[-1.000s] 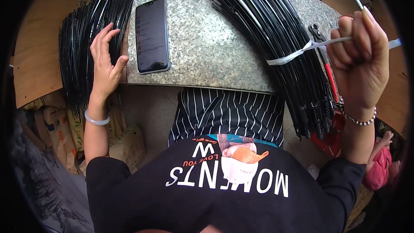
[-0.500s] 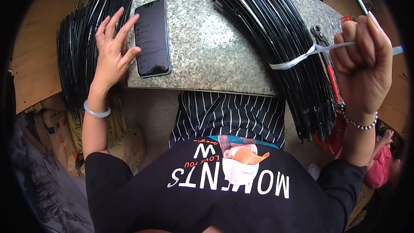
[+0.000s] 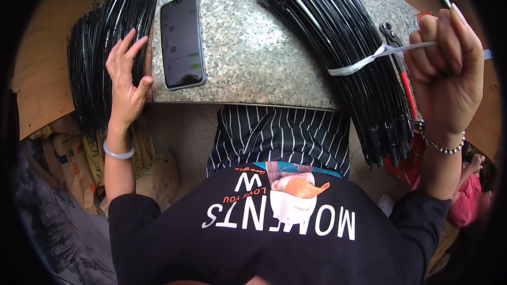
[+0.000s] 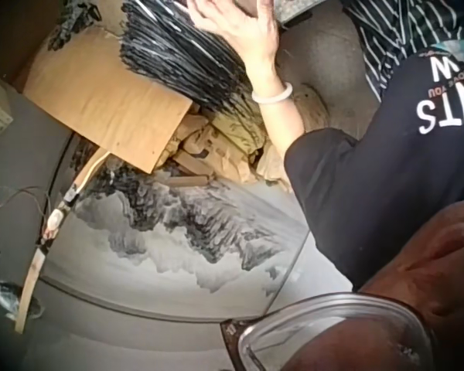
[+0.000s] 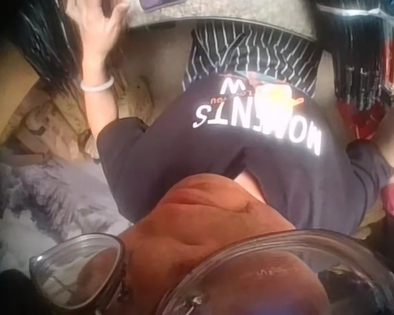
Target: The person assembles umbrella frames by threading ribs onto a wire, fastening them to an umbrella shaft mechanism, and cutting the wire with pliers. The person also bundles assembled ribs with a plastic strap and threads additional ribs onto wire.
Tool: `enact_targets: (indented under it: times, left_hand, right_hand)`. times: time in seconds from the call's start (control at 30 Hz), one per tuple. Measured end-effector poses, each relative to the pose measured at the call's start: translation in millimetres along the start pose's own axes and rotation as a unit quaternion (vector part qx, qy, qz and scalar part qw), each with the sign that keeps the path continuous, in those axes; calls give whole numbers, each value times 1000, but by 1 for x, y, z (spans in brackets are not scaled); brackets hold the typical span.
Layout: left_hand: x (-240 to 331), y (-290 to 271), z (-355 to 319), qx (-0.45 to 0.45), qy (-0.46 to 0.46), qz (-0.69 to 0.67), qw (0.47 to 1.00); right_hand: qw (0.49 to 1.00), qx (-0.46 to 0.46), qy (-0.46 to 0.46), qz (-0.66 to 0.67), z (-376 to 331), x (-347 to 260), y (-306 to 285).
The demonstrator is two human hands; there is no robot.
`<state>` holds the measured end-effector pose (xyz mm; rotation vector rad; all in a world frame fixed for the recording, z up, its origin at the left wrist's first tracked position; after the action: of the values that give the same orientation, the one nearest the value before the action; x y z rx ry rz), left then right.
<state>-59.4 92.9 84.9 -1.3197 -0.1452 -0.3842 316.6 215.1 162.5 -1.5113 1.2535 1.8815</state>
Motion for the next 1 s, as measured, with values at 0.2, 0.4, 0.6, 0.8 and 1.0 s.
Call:
enact_targets:
  times: [0.2, 0.4, 0.6, 0.8, 1.0]
  left_hand:
    - [13, 4, -7, -19, 10, 7, 1000]
    - [17, 10, -3, -25, 18, 20, 999]
    - [14, 16, 7, -28, 26, 42, 998]
    - [19, 1, 13, 74, 37, -66, 994]
    - [14, -14, 11, 91, 42, -49, 994]
  right_hand:
    - [1000, -1, -1, -5, 0, 1, 0]
    - [1000, -13, -5, -19, 1, 2, 1]
    - [1000, 1, -10, -20, -1, 2, 1]
    - [1000, -8, -17, -18, 0, 4, 2]
    - [999, 11, -18, -25, 1, 7, 4]
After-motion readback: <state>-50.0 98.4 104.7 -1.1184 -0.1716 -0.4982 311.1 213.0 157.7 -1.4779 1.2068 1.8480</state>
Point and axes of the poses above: each hand's wrist, its own z-axis towards the middle knuckle, its own y-axis out of the palm, x = y × z, the point moved 5 cm from there along z, towards the middle knuckle, and after that the axes turned 4 degrees about -z, right-handed, at the moved point
